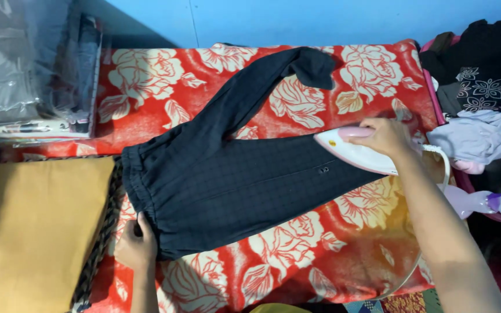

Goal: The person irons a pair of black pants on a floral-patterned table. They smooth the fabric, use a pink iron to press the legs and waist, and then fold the pants neatly before placing them aside.

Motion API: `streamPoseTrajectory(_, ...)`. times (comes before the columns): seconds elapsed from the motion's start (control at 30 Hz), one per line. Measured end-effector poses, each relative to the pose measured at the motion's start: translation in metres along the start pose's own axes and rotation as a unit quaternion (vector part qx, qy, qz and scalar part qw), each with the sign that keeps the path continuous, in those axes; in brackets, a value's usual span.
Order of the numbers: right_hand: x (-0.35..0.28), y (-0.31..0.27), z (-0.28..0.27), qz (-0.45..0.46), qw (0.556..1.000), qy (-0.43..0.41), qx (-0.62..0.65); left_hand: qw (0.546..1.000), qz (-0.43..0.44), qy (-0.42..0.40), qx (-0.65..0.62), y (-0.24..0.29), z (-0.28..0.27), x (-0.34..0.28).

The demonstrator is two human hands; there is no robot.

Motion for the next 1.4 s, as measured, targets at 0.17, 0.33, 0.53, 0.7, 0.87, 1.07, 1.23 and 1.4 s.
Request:
streamPoseTrajectory(0.17, -0.011, -0.014, -0.005, -0.064, 0.993, -0.091, -0.040, 1.000, -0.014, -0.012, 0.001, 0.004, 0.001, 0.001)
streamPoseTrajectory(0.33, 0.001, -0.012, 0.007, -0.012, 0.998, -0.045, -0.030, 0.999, -0.021, -0.019, 0.016, -0.001, 0.005, 0.000)
streamPoseTrajectory(0.53, -0.012, -0.035, 0.012, -0.065, 0.991, -0.097, -0.070, 1.000, -0.004, -0.012, -0.005, 0.005, -0.005, 0.002)
streamPoseTrajectory(0.7, -0.040, -0.078, 0.005, -0.143, 0.977, -0.130, -0.087, 1.000, -0.020, -0.007, -0.005, 0.003, 0.001, 0.002)
streamPoseTrajectory(0.87, -0.038, -0.098, 0.027, -0.155, 0.984, -0.075, -0.045, 0.999, -0.002, 0.033, -0.025, 0.001, 0.005, 0.000)
streamPoseTrajectory(1.07, -0.068, -0.145, 0.038, -0.252, 0.968, 0.002, -0.008, 0.998, -0.015, 0.032, -0.052, 0.000, 0.005, 0.000)
streamPoseTrajectory(1.23, -0.071, -0.183, 0.062, -0.321, 0.946, 0.042, 0.011, 0.998, -0.024, 0.032, -0.050, 0.000, 0.006, 0.002)
streamPoseTrajectory(1.4, -0.071, -0.240, 0.069, -0.280, 0.960, 0.004, 0.027, 0.998, -0.018, 0.036, -0.055, 0.004, 0.000, 0.002)
Point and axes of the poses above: each hand's wrist, its own x-axis towards the middle knuckle, its own z-axis out of the palm, y = z × x, the point moved 2 cm from there along x, towards the middle knuckle, and after that the axes turned 7 degrees about x, right-handed, at the moved point
